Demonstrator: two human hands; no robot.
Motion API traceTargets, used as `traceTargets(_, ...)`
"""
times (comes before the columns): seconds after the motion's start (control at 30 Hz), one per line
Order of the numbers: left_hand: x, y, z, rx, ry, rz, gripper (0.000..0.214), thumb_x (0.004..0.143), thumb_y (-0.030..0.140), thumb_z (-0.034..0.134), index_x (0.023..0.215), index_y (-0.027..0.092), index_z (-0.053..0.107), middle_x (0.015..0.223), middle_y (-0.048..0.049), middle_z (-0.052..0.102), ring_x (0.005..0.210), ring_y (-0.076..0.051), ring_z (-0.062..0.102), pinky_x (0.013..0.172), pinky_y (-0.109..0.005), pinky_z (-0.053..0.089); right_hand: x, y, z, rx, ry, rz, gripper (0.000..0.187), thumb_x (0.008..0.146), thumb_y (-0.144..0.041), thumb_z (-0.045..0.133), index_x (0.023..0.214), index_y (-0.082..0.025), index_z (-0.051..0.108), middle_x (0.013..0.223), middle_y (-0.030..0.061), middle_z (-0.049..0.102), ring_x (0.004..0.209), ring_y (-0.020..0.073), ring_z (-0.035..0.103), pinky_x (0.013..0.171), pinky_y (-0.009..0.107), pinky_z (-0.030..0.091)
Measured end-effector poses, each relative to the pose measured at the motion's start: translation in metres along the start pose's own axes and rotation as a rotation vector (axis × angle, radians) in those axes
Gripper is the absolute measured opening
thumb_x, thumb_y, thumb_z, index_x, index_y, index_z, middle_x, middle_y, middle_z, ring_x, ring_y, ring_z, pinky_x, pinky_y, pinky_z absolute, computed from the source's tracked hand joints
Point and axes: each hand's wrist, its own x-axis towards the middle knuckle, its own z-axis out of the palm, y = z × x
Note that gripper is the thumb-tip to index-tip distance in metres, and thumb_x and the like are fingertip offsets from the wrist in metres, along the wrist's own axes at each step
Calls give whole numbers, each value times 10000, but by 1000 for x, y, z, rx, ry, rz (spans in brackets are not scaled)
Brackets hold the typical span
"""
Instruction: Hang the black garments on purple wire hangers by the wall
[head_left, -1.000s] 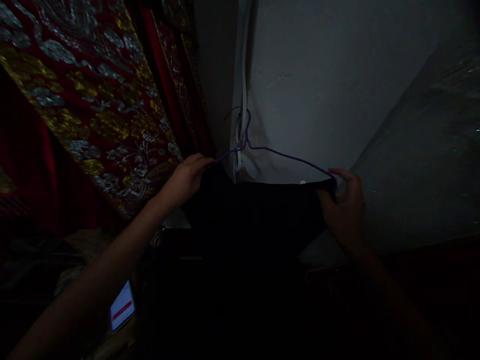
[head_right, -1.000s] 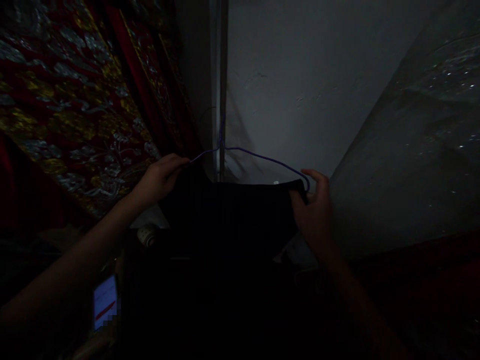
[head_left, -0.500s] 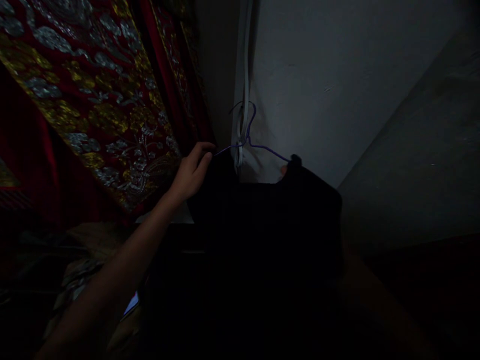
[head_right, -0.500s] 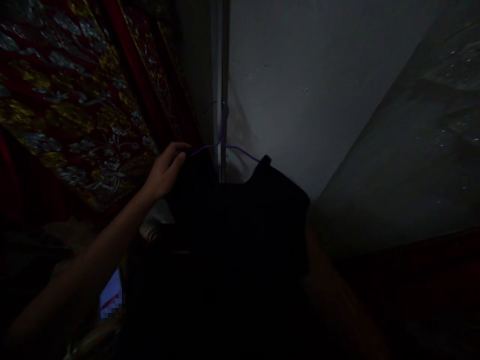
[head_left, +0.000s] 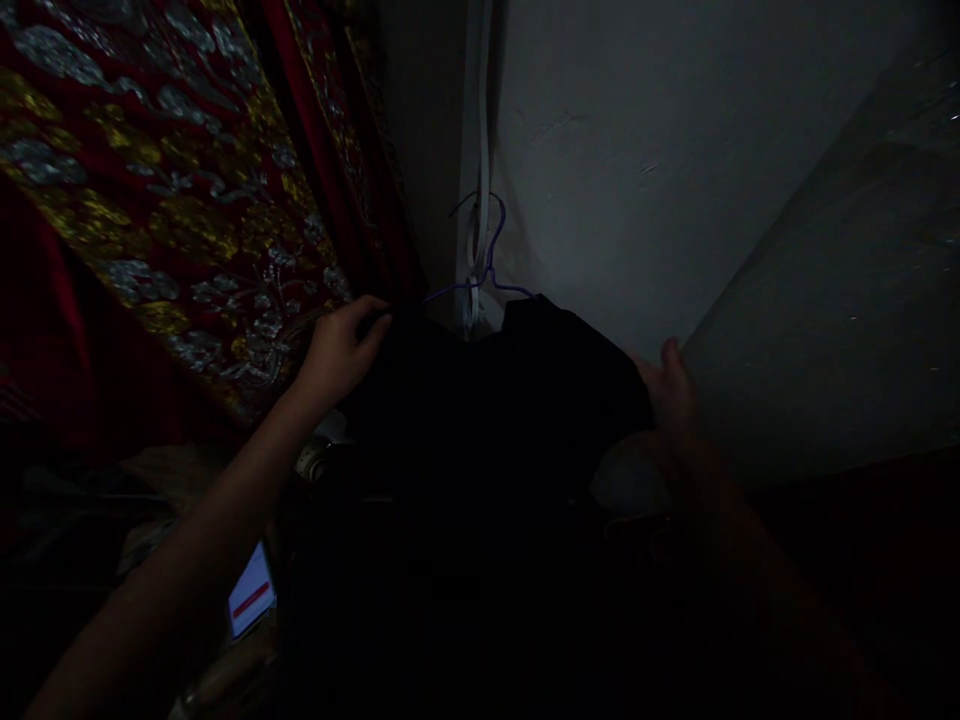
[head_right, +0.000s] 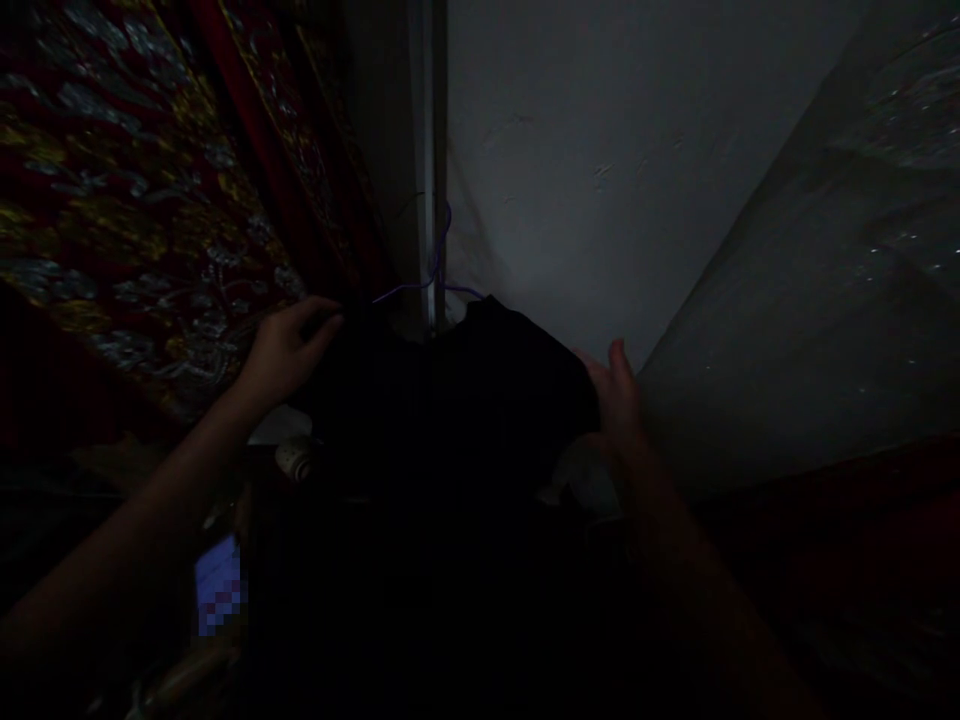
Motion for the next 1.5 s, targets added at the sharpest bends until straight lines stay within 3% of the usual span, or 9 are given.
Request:
traceTargets(0.13,13,17,9,25,18,97,251,967,303,510,1072,191,710,1079,-64,749,1011,-233,675,972,-378,503,0,-18,-2,208,-200,173,374,794,-583,705,826,-210,694,747,35,685,659,199,631,598,315,507)
traceTargets(0.33,15,69,8,-116,45,314,328,1011,337,479,1262,207,644,1362,-90,625,1295,-249,547,1122,-440,420,-8,-56,-6,309,23,175,261,758,-454,731,796,-200,689,722,62,702,708,227,661,645,347,534)
traceTargets(0.47,3,90,-1,-442,-18,139,353,1003,412,498,1251,200,634,1260,-94,687,1181,-246,641,1058,-435,491,-35,-67,-12,264,121,134,268,769,-482,728,863,-232,716,800,49,720,777,245,689,650,341,555)
traceTargets(0.63,-16,106,-10,-924,-368,-259,404,1024,398,360,1164,169,662,1191,-151,720,1082,-276,701,924,-472,574,-94,-94,8,5,-701,-149,298,888,-474,652,1122,-297,702,1056,36,732,951,253,696,778,350,573)
traceTargets(0.77,-43,109,-32,-930,-533,-558,349,947,401,512,1160,186,685,924,-100,728,572,-149,606,557,-339,550,-100,-90,36,-104,-1244,-336,294,981,-412,561,1192,-249,684,1136,64,718,1013,212,687,892,341,538)
traceTargets(1.0,-51,89,-89,-404,-638,-358,285,875,496,640,901,236,753,539,10,568,474,-121,487,408,-210,329,-55,-26,55,-185,-493,-378,524,892,-369,668,1385,-277,519,1286,110,597,989,237,622,895,418,527)
traceTargets(1.13,-25,79,-95,-297,-501,-221,344,878,506,627,710,219,717,528,-6,592,460,-120,487,419,-219,336,-40,-18,58,-41,-479,-317,437,948,-408,572,1356,-266,507,1194,81,615,889,185,621,800,344,525)
traceTargets(1.3,-2,69,-79,-338,-471,-139,328,882,499,622,818,199,736,524,-10,614,446,-116,496,428,-222,343,0,-9,58,-14,-108,-298,398,871,-533,625,1140,-240,640,1131,68,625,881,182,614,819,344,516)
traceTargets(1.5,5,45,-50,-178,-211,-45,336,915,490,608,1034,184,681,726,-41,736,545,-160,635,529,-260,477,21,-7,57,409,-220,124,493,755,-718,669,760,-226,646,735,51,701,807,271,709,722,412,588)
